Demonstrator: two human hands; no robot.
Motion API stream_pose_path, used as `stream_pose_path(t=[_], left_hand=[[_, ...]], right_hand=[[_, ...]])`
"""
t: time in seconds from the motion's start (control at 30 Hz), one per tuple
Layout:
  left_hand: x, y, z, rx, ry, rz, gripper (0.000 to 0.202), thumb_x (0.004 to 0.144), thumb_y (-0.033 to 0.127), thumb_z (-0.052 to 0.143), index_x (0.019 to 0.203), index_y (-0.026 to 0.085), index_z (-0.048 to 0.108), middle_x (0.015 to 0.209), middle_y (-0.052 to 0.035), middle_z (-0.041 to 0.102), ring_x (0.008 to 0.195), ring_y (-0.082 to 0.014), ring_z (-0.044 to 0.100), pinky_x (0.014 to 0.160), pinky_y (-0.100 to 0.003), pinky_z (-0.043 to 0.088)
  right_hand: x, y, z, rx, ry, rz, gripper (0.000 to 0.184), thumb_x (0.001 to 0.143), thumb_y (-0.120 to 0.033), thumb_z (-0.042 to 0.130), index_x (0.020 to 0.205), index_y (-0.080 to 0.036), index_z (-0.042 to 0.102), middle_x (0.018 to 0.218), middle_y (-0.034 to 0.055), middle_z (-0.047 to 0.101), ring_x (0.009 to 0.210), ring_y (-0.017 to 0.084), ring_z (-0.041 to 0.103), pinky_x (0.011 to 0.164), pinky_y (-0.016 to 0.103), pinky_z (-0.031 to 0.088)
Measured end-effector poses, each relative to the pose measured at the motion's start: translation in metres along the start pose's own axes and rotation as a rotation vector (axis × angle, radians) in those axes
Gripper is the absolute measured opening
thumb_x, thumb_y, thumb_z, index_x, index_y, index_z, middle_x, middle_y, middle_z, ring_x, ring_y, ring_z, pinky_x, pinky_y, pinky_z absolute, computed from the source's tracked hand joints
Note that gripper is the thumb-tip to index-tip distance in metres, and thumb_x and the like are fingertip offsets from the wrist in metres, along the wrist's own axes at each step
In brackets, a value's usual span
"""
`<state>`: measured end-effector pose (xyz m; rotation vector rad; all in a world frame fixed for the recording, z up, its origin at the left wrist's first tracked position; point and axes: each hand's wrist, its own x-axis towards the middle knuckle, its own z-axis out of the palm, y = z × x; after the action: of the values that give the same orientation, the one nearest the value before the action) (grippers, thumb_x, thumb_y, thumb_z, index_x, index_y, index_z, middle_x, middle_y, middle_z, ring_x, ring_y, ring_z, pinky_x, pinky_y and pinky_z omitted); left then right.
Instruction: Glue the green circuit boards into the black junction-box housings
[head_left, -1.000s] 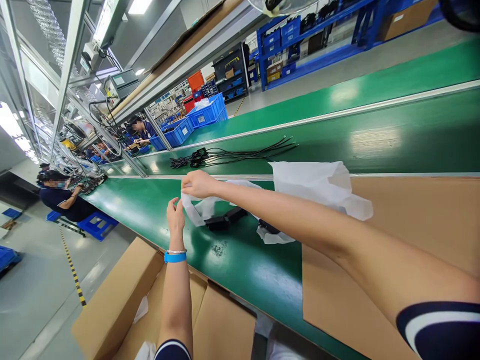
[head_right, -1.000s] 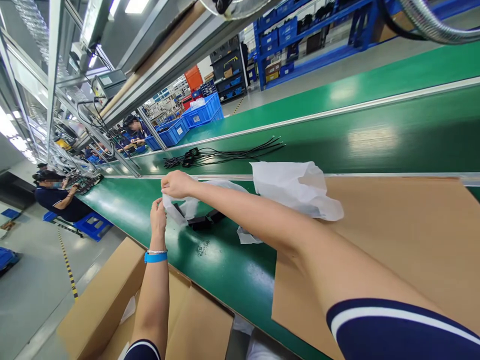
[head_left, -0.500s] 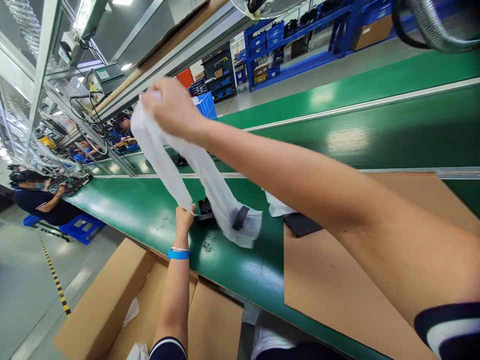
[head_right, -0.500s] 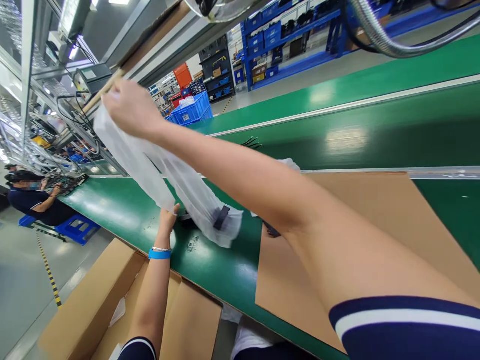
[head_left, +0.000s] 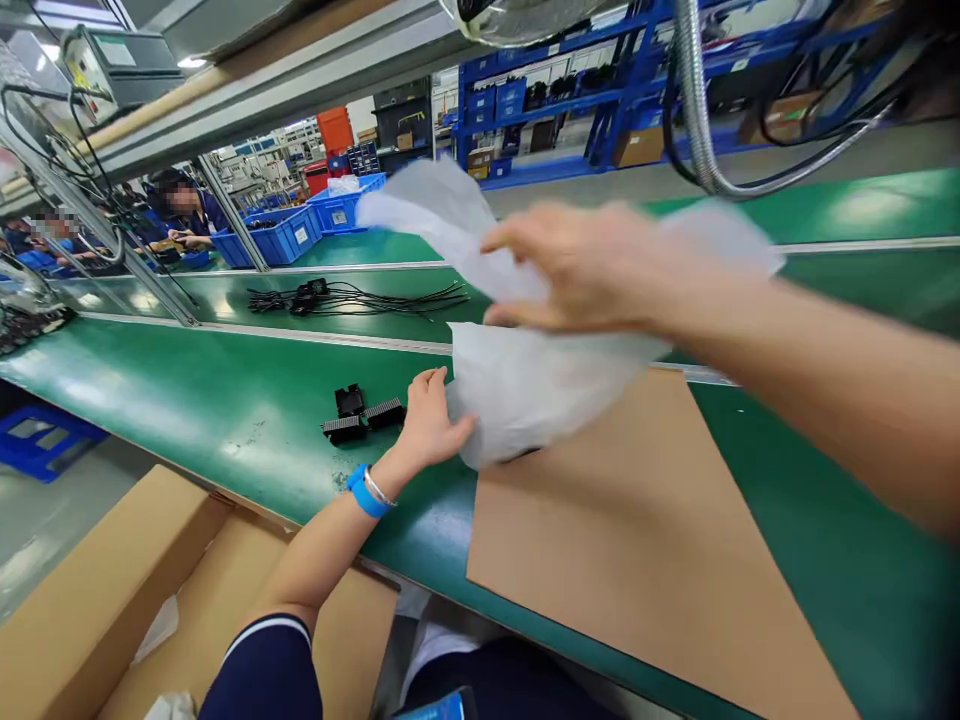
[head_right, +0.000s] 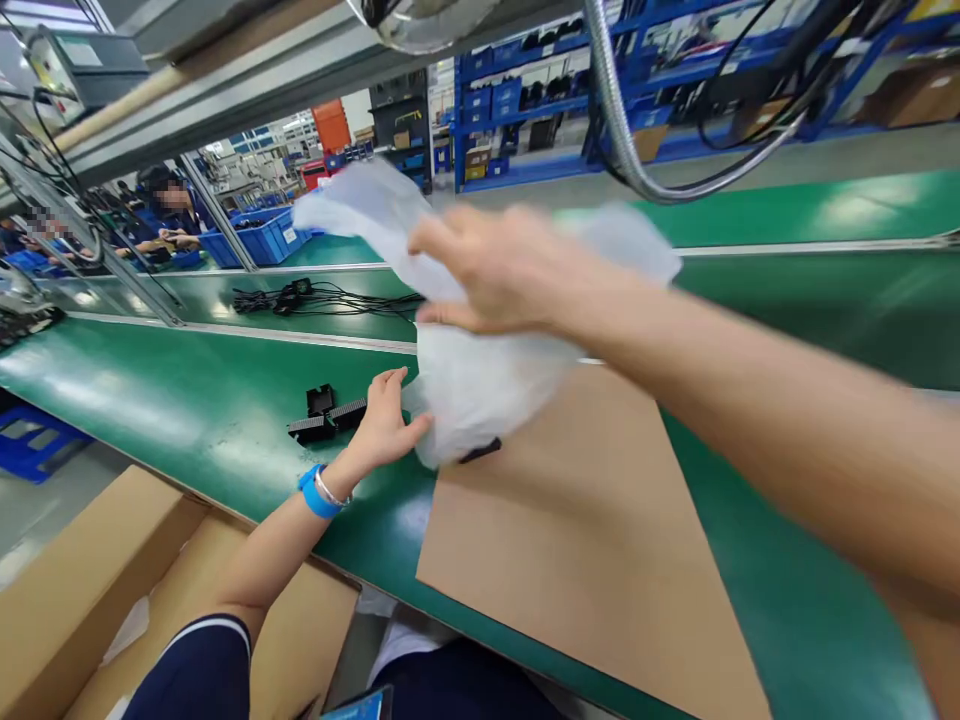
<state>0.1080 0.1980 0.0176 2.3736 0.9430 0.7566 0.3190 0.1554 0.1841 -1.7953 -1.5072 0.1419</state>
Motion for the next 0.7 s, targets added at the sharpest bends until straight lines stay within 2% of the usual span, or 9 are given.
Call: stream_pose_path(t=[0.07,0.13,0.2,0.23,0.37,0.47,0.53,0.63,0.7], left_hand=[[0.007,0.003,0.016,-0.035,-0.012,-0.034,0.092,0.073,0.037,0.073,0.147,0.007,0.028,0.147,-0.0279,0.031,0.144,-0.0426,0.029,0.118,-0.058,0.029],[0.01,0.002,0.027,-0.112,-0.019,-0.098,0.108,0.067,0.04,0.079,0.15,0.006,0.02,0.15,-0.0305,0.025,0.147,-0.0455,0.022,0.119,-0.058,0.026],[0.011,-0.002,0.029,-0.21,-0.003,-0.172,0.123,0.06,0.043,0.085,0.153,0.01,0.012,0.152,-0.0293,0.02,0.148,-0.0463,0.019,0.12,-0.059,0.023],[0.011,-0.005,0.028,-0.249,0.019,-0.195,0.129,0.057,0.045,0.087,0.154,0.012,0.009,0.154,-0.0283,0.018,0.149,-0.0459,0.018,0.12,-0.059,0.023],[0.013,-0.015,0.017,-0.248,0.133,-0.141,0.133,0.058,0.054,0.087,0.154,0.017,0.004,0.154,-0.0242,0.017,0.148,-0.0413,0.021,0.12,-0.054,0.026],[0.013,-0.019,0.01,-0.194,0.201,-0.12,0.122,0.062,0.053,0.086,0.152,0.021,0.011,0.151,-0.0202,0.022,0.145,-0.0384,0.028,0.117,-0.053,0.031],[0.012,-0.022,0.007,-0.172,0.244,-0.133,0.109,0.068,0.051,0.082,0.15,0.022,0.017,0.151,-0.0184,0.023,0.143,-0.0365,0.03,0.115,-0.051,0.034],[0.011,-0.026,0.002,-0.176,0.324,-0.146,0.091,0.074,0.044,0.079,0.146,0.021,0.028,0.148,-0.0175,0.028,0.137,-0.0323,0.038,0.109,-0.046,0.04],[0.012,-0.03,-0.003,-0.193,0.371,-0.145,0.067,0.078,0.039,0.074,0.135,0.019,0.043,0.138,-0.0161,0.041,0.127,-0.0291,0.048,0.104,-0.042,0.044]], right_hand=[[-0.012,0.028,0.025,-0.199,-0.307,-0.094,0.045,0.072,-0.047,0.081,0.101,-0.015,0.069,0.095,0.0132,0.071,0.093,0.028,0.067,0.082,0.043,0.055],[-0.016,0.042,0.043,-0.298,-0.474,-0.146,0.029,0.071,-0.046,0.075,0.074,-0.018,0.069,0.073,0.0124,0.068,0.083,0.025,0.068,0.076,0.038,0.052],[-0.012,0.037,0.05,-0.261,-0.468,-0.195,0.028,0.079,-0.041,0.06,0.058,-0.023,0.061,0.066,0.0098,0.065,0.08,0.02,0.068,0.075,0.034,0.05],[-0.007,0.029,0.048,-0.235,-0.443,-0.229,0.028,0.081,-0.037,0.057,0.056,-0.024,0.059,0.068,0.0088,0.066,0.08,0.019,0.067,0.075,0.033,0.049],[0.019,-0.021,0.023,-0.035,-0.213,-0.35,0.013,0.081,-0.029,0.061,0.073,-0.02,0.065,0.081,0.0045,0.07,0.082,0.02,0.065,0.077,0.034,0.049],[0.035,-0.052,0.006,0.122,-0.099,-0.348,0.013,0.084,-0.027,0.059,0.078,-0.018,0.066,0.08,0.0021,0.068,0.082,0.018,0.064,0.076,0.032,0.049],[0.04,-0.063,0.004,0.165,-0.072,-0.332,0.015,0.085,-0.026,0.058,0.074,-0.018,0.065,0.078,0.0017,0.066,0.08,0.017,0.064,0.075,0.032,0.049],[0.041,-0.069,0.013,0.049,-0.174,-0.329,0.027,0.083,-0.022,0.063,0.058,-0.018,0.056,0.069,0.0033,0.062,0.077,0.018,0.062,0.076,0.036,0.048],[0.04,-0.065,0.023,-0.072,-0.255,-0.351,0.036,0.082,-0.019,0.066,0.051,-0.018,0.048,0.064,0.0046,0.058,0.077,0.02,0.061,0.078,0.039,0.048]])
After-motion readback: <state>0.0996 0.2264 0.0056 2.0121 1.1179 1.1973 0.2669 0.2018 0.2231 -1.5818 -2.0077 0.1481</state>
